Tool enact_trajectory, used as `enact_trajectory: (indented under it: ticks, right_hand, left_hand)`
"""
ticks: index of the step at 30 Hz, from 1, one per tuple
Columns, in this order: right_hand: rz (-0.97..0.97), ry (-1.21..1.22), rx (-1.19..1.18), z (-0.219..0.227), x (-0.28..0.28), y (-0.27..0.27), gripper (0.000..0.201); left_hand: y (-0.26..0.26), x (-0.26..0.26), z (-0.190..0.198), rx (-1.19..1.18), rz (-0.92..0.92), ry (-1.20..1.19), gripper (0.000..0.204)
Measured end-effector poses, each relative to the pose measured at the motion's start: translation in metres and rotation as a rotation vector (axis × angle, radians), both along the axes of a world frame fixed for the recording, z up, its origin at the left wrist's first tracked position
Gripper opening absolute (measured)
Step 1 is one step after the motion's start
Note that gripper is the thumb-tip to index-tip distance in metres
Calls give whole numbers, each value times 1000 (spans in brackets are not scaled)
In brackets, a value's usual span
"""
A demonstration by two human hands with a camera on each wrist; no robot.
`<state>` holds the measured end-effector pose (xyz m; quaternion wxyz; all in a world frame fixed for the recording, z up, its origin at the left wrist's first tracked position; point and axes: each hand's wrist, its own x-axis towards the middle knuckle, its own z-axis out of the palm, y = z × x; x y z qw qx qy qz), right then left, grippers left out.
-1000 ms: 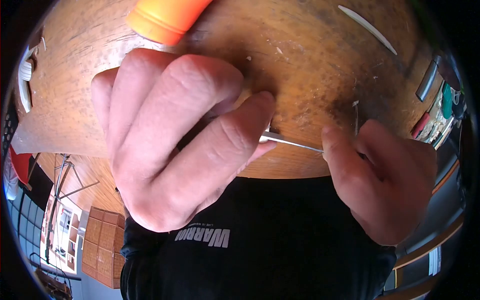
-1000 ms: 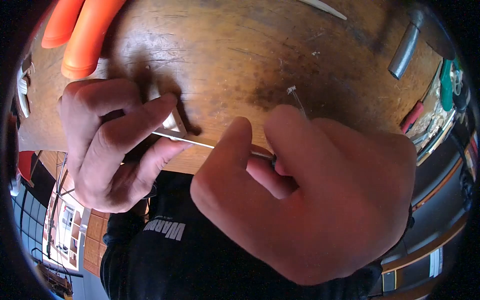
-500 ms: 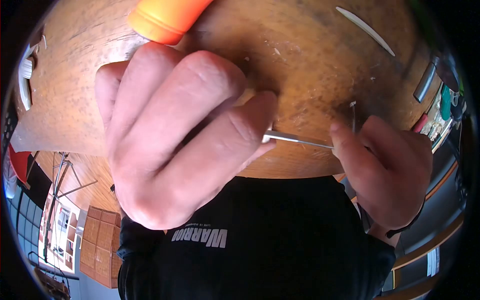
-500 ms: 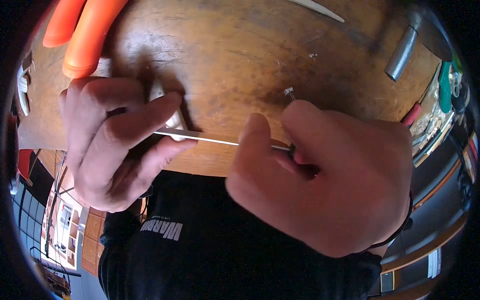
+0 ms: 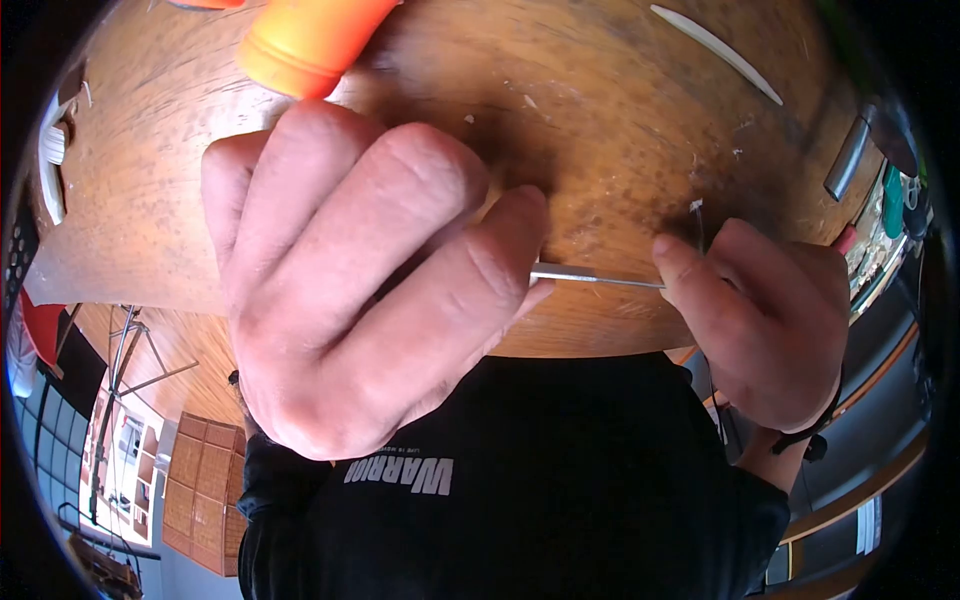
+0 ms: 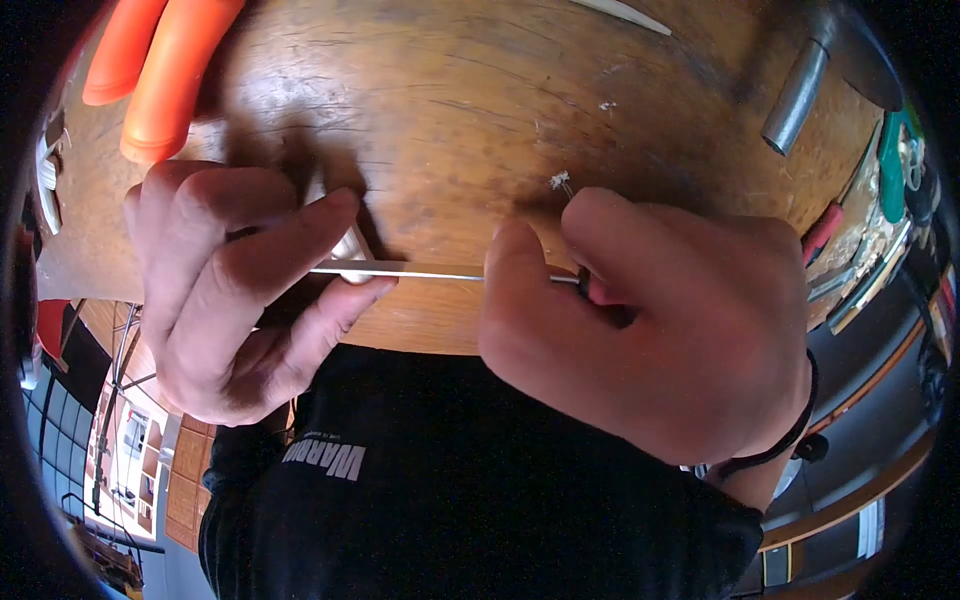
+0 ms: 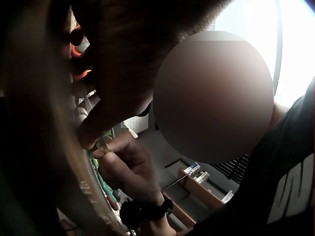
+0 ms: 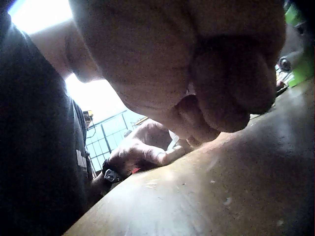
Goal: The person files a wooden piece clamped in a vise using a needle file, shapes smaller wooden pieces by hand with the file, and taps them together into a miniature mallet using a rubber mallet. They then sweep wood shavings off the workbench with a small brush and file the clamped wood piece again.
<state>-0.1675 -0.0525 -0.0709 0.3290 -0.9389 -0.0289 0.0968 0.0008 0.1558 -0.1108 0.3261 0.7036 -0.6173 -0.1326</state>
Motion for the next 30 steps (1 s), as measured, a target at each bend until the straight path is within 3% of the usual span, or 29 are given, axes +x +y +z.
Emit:
enact_trajectory:
  ticks: [8,10,11,13,14,16,17,19,23,25,28,30]
  right_hand:
    - [7,-12,35,3,15,9,24]
    - [-164,113,61,10,14,10,10]
    - [-160,115,61,8,12,10,10]
    - [-92,-18,-76,0,7,9,30]
    - [-94,-17,-75,-1,8,12,30]
    - [-228,3,11,-3,17,23,41]
    - [-232,3,13,-1,17,23,41]
    - [-190,71,-28,5,17,20,37]
    - [-230,116,-48,8,7,18,36]
    - [-233,76,-47,6,13,23,36]
    - [-162,-74,-39,-6,14,26,36]
    - [-221,35,-47,7,10,23,36]
  left_hand:
    - [1,6,0,28,-61,13,46]
    - [4,5,-2,7,-47,-1,46]
    - [3,5,-2,7,-43,1,46]
    - [2,6,2,31,-60,-3,46]
    - [1,7,3,31,-62,-2,46]
    - [1,9,5,76,-100,-5,45]
    - [-1,5,-1,78,-105,-5,45]
    - [-8,-7,-18,-238,131,-27,38]
    - [-5,-2,-11,-205,131,-17,37]
    - [2,12,-3,-5,-113,-2,44]
    - [4,10,-2,18,-98,12,45]
    - [5,9,-1,23,-90,25,45]
